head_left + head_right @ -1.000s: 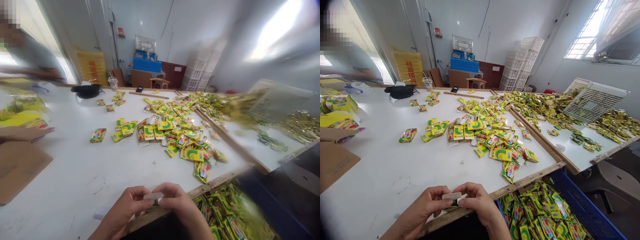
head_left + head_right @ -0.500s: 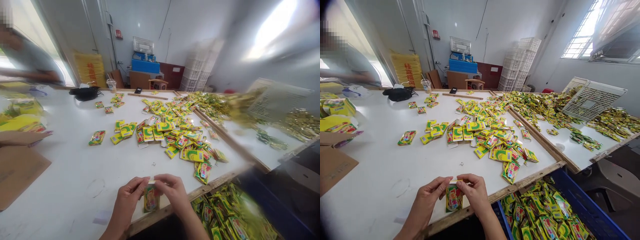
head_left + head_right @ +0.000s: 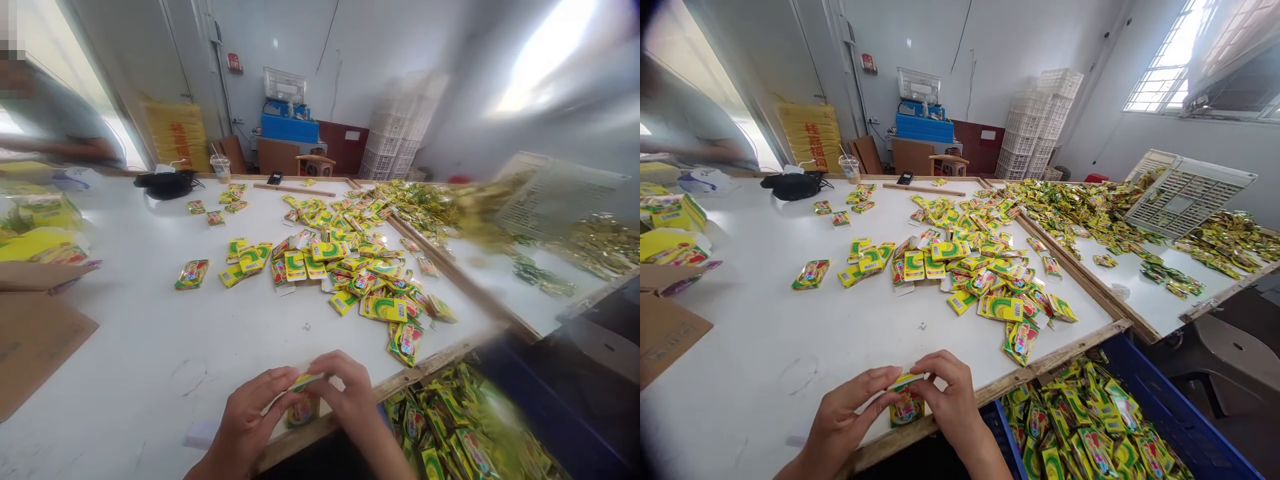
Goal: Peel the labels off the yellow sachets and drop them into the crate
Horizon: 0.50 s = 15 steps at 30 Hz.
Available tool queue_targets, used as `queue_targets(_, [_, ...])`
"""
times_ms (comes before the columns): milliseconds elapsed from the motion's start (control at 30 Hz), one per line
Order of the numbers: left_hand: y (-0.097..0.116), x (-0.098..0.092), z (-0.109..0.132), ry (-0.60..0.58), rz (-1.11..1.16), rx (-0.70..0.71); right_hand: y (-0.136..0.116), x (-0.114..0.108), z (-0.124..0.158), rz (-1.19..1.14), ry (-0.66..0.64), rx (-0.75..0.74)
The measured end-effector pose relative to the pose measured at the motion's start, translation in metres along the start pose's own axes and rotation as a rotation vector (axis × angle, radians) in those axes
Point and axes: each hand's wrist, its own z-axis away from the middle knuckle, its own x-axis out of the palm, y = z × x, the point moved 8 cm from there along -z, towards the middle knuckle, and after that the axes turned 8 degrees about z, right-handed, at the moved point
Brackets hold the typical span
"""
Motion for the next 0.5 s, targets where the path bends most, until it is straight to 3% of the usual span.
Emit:
queue_targets(167, [0.007, 0.007, 0.005, -0.003, 0.017, -0.017, -0.004, 0.003, 0.018, 0.111, 0.051, -0.12])
queue_targets(400, [0.014, 0.017, 0.013, -0.124, 0.026, 0.061, 0.004, 0.017, 0.036, 0.093, 0.102, -0.138])
queue_targets(467, [0.01, 0.021, 0.01, -0.136, 0.027, 0.025, 0.001, 0.005, 0.034, 0.049, 0.135, -0.107])
queue_targets(500, [0.007, 0.024, 0.005, -0.13, 0.025, -0.01, 0.001, -0.011, 0.035, 0.04, 0.173, -0.078])
